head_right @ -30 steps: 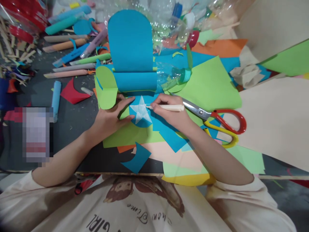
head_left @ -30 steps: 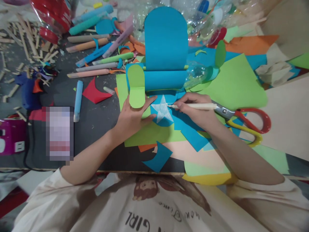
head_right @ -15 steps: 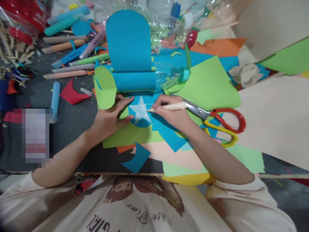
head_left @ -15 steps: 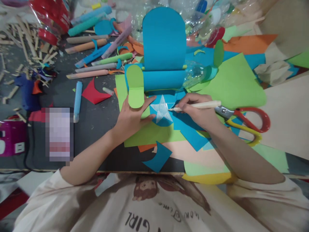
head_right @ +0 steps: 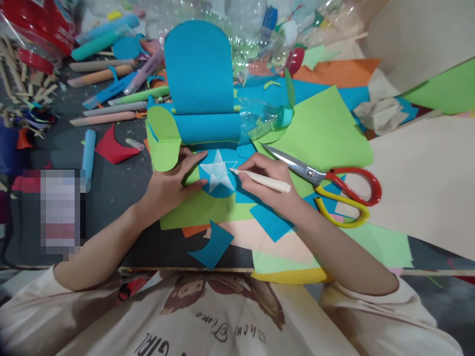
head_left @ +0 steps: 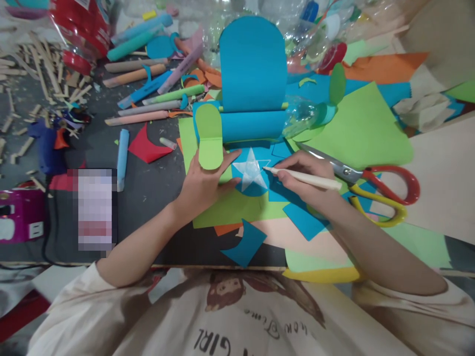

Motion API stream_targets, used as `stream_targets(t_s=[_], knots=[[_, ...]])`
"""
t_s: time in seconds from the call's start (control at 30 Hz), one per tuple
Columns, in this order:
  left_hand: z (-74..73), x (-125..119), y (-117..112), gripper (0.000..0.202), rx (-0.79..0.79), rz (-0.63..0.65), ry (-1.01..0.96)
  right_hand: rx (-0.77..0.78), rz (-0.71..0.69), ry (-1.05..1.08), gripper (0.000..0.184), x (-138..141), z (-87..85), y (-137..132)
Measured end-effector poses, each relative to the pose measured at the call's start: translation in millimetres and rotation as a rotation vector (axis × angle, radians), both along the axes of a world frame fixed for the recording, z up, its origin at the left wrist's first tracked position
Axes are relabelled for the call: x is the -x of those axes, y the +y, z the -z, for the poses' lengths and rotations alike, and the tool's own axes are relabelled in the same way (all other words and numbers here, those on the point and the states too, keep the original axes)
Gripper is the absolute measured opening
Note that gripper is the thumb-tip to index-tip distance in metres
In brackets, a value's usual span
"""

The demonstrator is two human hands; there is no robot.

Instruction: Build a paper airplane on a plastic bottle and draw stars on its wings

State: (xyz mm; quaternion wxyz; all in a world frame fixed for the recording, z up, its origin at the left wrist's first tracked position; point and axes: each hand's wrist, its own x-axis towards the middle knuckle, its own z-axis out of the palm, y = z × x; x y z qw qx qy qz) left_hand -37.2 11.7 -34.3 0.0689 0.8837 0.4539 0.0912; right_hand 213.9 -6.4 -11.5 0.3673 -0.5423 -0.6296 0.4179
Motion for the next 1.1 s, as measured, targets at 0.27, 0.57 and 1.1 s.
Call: stream_targets(t_s=[0.27,0.57,1.1], knots=[[-0.1,-0.2,0.3,0.051,0.024,-0.013,-0.034,-0.025,-0.088,-0.026,0.01,-0.6,3.2,0.3],[-3.7,0.1,2.7,0.047,0.012,0.013,-0.031,0.009,-0.017,-0.039,0.015,3.3,-0.3,2.1],[-4.5,-0.8,2.1,0.048,-0.007,0.006,-0.023,-0.083,0.165,0.006,0.013,1.1,7.6,0.2]])
